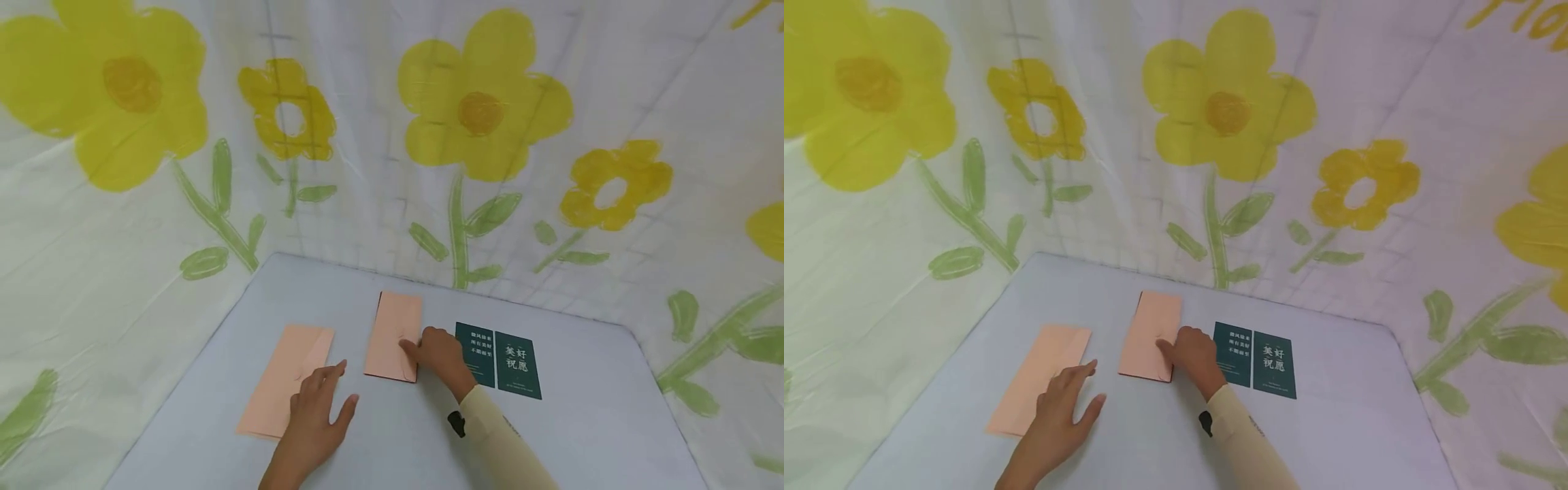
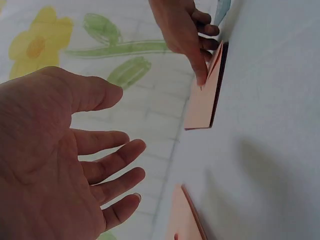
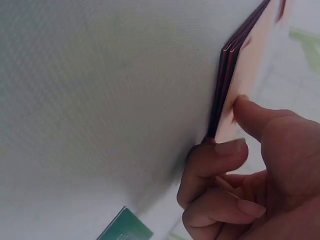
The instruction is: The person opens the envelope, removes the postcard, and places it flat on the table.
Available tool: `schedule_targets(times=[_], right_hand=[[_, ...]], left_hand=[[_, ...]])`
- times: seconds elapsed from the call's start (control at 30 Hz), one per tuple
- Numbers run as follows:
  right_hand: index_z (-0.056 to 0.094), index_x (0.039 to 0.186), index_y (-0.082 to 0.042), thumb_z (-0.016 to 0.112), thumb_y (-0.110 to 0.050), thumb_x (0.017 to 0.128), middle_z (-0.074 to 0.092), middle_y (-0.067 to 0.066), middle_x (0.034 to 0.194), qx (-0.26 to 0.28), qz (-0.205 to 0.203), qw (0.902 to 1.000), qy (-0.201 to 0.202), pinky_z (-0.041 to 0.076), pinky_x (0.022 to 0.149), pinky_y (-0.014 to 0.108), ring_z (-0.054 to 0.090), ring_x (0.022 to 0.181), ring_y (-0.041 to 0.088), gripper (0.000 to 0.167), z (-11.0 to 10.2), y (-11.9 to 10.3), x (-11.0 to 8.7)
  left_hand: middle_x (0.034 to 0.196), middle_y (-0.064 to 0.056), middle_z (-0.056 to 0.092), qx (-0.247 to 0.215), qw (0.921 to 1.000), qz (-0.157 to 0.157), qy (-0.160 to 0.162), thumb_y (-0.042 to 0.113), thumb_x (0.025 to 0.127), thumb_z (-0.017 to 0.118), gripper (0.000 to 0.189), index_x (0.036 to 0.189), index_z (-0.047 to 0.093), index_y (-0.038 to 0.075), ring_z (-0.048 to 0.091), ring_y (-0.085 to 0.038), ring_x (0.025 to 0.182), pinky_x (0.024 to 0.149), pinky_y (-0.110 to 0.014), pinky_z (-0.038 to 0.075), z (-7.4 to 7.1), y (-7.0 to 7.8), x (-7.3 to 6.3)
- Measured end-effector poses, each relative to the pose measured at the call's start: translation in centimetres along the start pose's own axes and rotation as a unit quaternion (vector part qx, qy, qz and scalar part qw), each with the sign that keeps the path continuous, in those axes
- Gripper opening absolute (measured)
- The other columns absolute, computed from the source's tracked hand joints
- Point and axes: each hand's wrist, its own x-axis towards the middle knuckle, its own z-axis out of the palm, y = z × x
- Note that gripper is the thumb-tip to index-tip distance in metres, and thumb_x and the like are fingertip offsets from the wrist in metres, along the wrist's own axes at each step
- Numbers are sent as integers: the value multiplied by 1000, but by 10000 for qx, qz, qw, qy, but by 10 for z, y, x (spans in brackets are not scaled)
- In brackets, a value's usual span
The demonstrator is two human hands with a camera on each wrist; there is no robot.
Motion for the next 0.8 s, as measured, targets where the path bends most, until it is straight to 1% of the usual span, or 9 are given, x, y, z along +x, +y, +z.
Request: schedule_targets(times=[0.13, 0.23, 0.3, 0.47, 0.63, 0.8], right_hand=[[50, 59, -17, 68, -58, 98, 36, -4, 56, 191, -9, 9998, -95, 27, 47, 31, 39, 52, 15, 60, -1, 2, 0], [50, 59, -16, 69, -57, 99, 36, -4, 54, 317, -81, 9994, -76, 27, 47, 31, 39, 51, 14, 60, -1, 3, -1], [52, 64, -14, 70, -57, 98, 40, -4, 57, 369, -130, 9992, -13, 30, 47, 31, 41, 52, 15, 57, 0, 4, -2], [56, 83, -9, 71, -56, 98, 53, 1, 66, 467, -205, 9985, 184, 38, 49, 32, 50, 56, 17, 51, 2, 5, -5], [60, 87, -8, 71, -52, 100, 57, 3, 69, 815, -341, 9956, 305, 39, 50, 32, 52, 58, 18, 47, 1, 7, -7], [57, 86, -11, 70, -48, 101, 55, 2, 68, 1047, -413, 9932, 302, 37, 52, 32, 50, 59, 16, 42, -2, 6, -11]], left_hand=[[141, -5, 57, 27, 9997, 200, -111, 27, 103, 71, 56, 154, 53, 12, 48, -32, 137, 95, -48, 36, 4, 6, -2], [141, -5, 57, 132, 9995, 249, -132, 26, 103, 71, 56, 154, 53, 12, 47, -31, 136, 92, -45, 36, 4, 6, -1], [141, -6, 56, 169, 9994, 236, -173, 26, 103, 71, 56, 154, 53, 12, 47, -31, 136, 92, -45, 36, 4, 6, -1], [142, -9, 56, 161, 9989, 205, -377, 25, 103, 71, 56, 154, 53, 11, 47, -33, 137, 94, -48, 38, 5, 7, 1], [142, -10, 56, 185, 9981, 226, -536, 25, 102, 72, 57, 153, 53, 10, 48, -33, 136, 94, -47, 38, 7, 10, 1], [141, -9, 56, 188, 9980, 230, -550, 26, 102, 72, 57, 153, 53, 10, 49, -32, 134, 94, -46, 39, 8, 9, 1]])
